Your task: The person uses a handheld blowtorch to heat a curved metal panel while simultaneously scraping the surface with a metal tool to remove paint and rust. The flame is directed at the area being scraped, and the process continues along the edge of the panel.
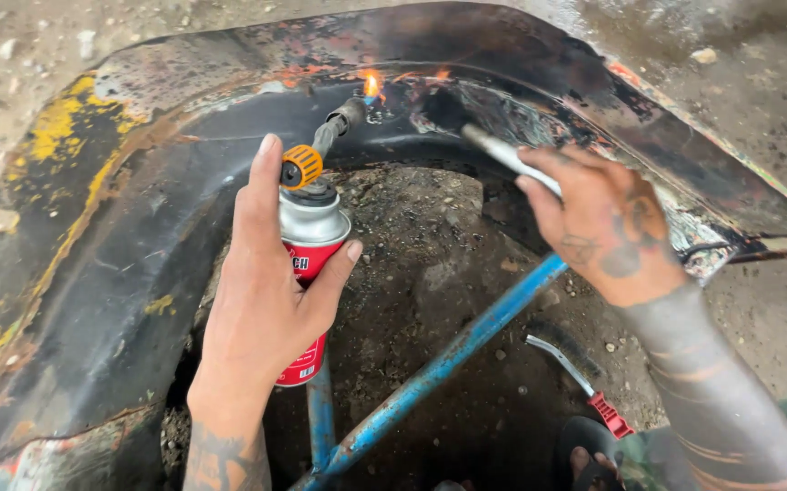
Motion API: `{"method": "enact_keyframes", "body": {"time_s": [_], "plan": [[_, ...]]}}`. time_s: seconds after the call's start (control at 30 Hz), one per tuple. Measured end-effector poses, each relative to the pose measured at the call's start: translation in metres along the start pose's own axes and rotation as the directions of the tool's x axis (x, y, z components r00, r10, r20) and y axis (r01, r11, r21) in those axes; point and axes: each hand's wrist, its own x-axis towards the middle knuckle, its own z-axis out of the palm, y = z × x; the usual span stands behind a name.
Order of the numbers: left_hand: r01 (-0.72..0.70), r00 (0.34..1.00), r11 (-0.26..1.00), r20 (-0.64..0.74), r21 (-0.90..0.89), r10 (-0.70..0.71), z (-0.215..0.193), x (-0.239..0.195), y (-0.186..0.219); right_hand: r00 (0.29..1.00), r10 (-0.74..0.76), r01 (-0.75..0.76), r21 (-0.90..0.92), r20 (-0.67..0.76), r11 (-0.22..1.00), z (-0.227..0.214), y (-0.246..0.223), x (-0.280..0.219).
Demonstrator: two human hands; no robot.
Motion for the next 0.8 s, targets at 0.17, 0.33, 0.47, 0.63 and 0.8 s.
{"method": "enact_keyframes", "body": {"time_s": [0.17, 0.33, 0.47, 0.63, 0.8], "plan": [[0.025, 0.999, 0.999, 0.042, -0.027, -0.024, -0.008, 0.005, 0.007, 0.996, -0.019, 0.004, 0.169, 0.087, 0.986, 0.024, -0.024, 0.025], [0.016, 0.997, 1.0, 0.077, -0.007, -0.015, -0.018, 0.003, 0.015, 0.995, 0.011, -0.028, 0.178, 0.099, 0.984, 0.014, -0.016, 0.011], [0.003, 0.995, 0.998, 0.1, 0.064, -0.009, -0.028, -0.001, 0.013, 1.0, 0.022, -0.022, -0.007, -0.017, 1.0, -0.013, -0.003, -0.009], [-0.028, 0.995, 0.996, 0.095, 0.083, 0.02, -0.036, -0.006, 0.009, 0.997, -0.039, 0.03, 0.153, 0.059, 0.988, 0.035, -0.031, 0.025], [0.069, 0.995, 0.996, 0.074, 0.05, -0.072, -0.045, -0.013, 0.005, 0.991, -0.042, 0.01, 0.24, 0.126, 0.971, 0.009, -0.034, 0.013]]}}
